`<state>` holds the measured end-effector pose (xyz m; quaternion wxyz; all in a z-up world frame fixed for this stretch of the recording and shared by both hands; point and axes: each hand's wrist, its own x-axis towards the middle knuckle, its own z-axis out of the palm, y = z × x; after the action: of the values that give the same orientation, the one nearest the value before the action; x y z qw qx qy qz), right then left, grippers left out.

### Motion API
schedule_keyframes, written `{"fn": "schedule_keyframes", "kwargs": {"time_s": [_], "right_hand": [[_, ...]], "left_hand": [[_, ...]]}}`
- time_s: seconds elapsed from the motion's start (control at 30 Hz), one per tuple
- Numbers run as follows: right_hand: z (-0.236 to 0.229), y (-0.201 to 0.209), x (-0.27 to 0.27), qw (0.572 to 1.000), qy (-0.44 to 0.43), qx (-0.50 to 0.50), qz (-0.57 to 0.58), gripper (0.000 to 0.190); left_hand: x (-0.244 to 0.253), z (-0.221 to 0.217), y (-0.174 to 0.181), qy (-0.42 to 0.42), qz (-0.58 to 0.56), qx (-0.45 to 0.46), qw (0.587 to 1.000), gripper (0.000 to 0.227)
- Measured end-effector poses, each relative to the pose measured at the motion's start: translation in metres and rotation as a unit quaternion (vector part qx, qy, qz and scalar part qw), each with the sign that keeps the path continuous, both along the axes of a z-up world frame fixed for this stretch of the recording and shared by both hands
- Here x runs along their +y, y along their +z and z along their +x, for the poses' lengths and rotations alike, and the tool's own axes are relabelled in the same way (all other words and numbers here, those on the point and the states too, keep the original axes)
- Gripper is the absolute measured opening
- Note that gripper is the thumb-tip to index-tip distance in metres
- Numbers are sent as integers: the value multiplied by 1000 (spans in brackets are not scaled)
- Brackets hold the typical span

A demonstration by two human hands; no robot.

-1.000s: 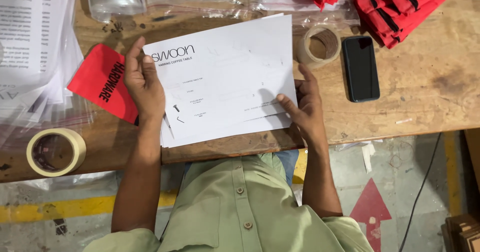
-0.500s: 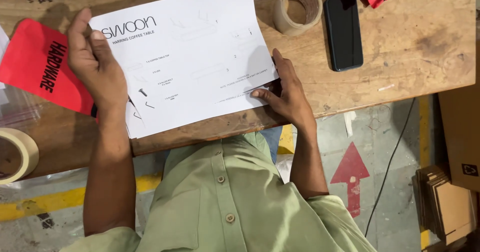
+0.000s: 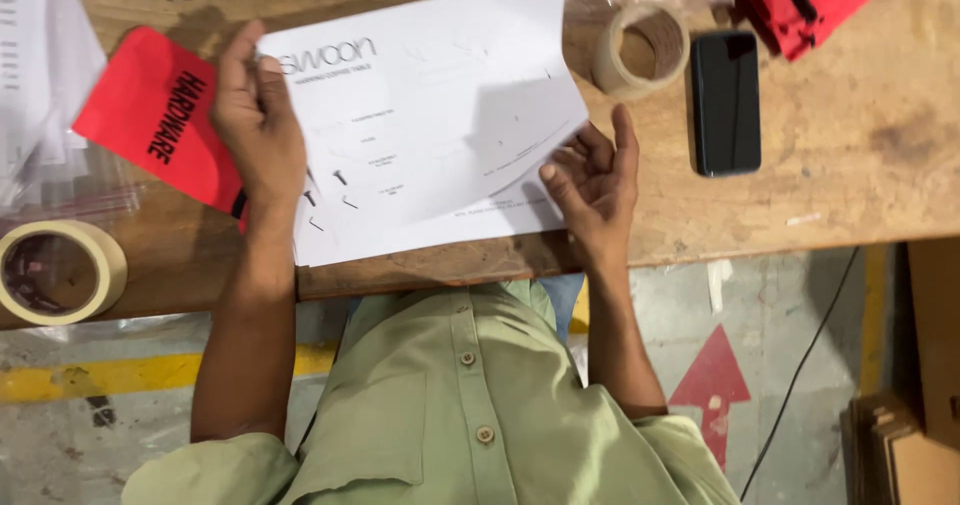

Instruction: The person folds printed instruction sheets and inserts them into red zippered pouches labeled HARDWARE, pressing the papers flat and stacking the pouches on the table. They handle the pouches one at a time, opening each pouch and sliding the folded paper inside.

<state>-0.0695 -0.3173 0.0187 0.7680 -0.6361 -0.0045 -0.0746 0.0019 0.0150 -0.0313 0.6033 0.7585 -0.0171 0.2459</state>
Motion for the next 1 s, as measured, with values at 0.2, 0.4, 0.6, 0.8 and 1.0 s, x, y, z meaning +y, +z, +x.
{"fn": "schedule_keyframes", "kwargs": {"time_s": [0.2,0.4,0.6,0.8,1.0], "right_hand": [[2,-3,26,991,-11,133,-28,32],[-9,-18,23,991,-55,90,-84,20],[2,6,21,994,-77,69,-26,22],[-7,7,30,854,-11,-103,-509,67],[-7,14,47,785,157,-180,-571,70]], "left_hand": [[-7,-1,6,51,29,42,997,25],[-4,-1,5,23,8,44,999,25],[-18,-1,38,-97,120,52,987,29],[-17,3,31,-105,167,77,977,24],[-7,9,17,-142,114,61,981,30]]}}
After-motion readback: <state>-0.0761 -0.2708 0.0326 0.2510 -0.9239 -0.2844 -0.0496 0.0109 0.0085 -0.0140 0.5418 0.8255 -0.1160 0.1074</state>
